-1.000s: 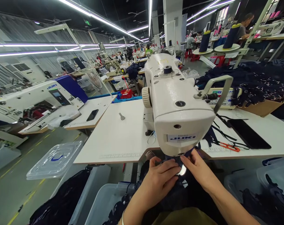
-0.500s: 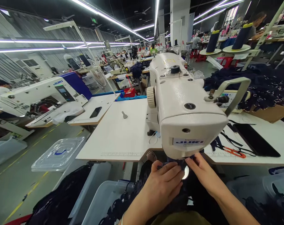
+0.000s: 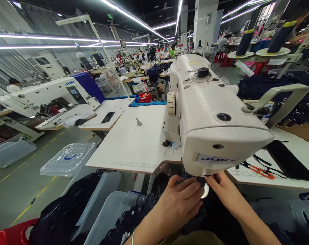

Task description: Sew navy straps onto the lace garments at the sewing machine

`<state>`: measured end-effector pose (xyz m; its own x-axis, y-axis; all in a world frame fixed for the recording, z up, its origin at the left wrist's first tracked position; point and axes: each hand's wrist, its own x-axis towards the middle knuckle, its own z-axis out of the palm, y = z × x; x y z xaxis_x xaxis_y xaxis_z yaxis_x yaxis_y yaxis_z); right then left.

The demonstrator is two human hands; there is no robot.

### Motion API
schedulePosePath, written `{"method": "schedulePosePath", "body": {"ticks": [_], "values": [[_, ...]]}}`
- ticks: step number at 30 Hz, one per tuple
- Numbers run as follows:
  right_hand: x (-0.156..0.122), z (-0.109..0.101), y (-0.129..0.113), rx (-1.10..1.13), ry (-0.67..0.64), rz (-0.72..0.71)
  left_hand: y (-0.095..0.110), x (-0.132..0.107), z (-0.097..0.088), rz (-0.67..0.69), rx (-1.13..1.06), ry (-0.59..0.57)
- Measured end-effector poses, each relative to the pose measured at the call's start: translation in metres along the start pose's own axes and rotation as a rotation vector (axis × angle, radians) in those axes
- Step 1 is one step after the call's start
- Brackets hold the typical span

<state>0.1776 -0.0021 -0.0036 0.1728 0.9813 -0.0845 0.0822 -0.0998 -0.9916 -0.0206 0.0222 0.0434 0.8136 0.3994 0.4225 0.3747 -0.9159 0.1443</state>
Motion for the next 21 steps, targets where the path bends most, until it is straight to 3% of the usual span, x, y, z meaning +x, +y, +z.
{"method": "schedulePosePath", "body": {"ticks": [5, 11, 21], "values": [[0.018, -0.008, -0.009, -0.172, 0.068, -0.032, 0.011, -0.003, 0.015, -0.09, 0.159, 0.095], [0.041, -0.008, -0.007, -0.25, 0.055, -0.232, 0.018, -0.005, 0.03, -0.155, 0.318, 0.115], [0.055, -0.009, -0.006, -0.299, 0.03, -0.236, 0.027, 0.002, 0.033, -0.217, 0.32, 0.197]]}}
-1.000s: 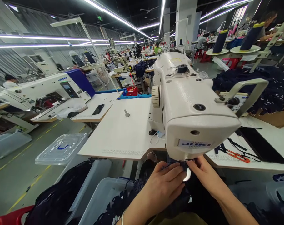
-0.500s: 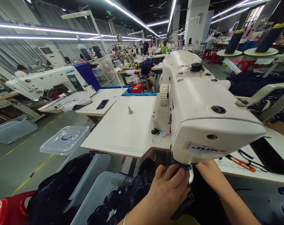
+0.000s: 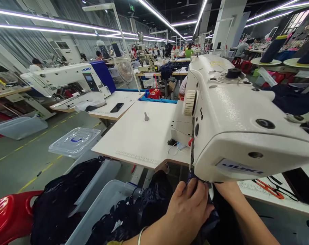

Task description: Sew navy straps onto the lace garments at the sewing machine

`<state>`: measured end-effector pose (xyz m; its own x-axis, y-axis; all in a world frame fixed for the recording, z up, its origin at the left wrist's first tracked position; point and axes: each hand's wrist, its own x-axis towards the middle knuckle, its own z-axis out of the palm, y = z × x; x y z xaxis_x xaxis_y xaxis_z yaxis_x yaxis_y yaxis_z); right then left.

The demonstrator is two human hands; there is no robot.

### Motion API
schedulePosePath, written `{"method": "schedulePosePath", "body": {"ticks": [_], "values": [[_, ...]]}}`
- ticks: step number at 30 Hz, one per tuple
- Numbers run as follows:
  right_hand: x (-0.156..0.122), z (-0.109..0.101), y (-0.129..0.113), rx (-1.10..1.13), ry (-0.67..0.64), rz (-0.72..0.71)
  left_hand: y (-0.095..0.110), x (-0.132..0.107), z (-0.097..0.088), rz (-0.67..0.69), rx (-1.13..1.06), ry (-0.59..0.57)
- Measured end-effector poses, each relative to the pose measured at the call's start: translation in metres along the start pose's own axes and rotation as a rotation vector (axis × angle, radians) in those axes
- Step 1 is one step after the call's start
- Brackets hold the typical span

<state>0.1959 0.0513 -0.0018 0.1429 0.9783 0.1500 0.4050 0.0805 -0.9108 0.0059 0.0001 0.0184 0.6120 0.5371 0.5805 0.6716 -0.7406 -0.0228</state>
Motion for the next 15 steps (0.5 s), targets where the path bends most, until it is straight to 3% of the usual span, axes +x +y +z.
{"method": "schedulePosePath", "body": {"ticks": [15], "values": [[-0.002, 0.005, 0.015, -0.219, 0.093, -0.181, 0.007, 0.0, 0.006, -0.021, 0.053, -0.009]]}}
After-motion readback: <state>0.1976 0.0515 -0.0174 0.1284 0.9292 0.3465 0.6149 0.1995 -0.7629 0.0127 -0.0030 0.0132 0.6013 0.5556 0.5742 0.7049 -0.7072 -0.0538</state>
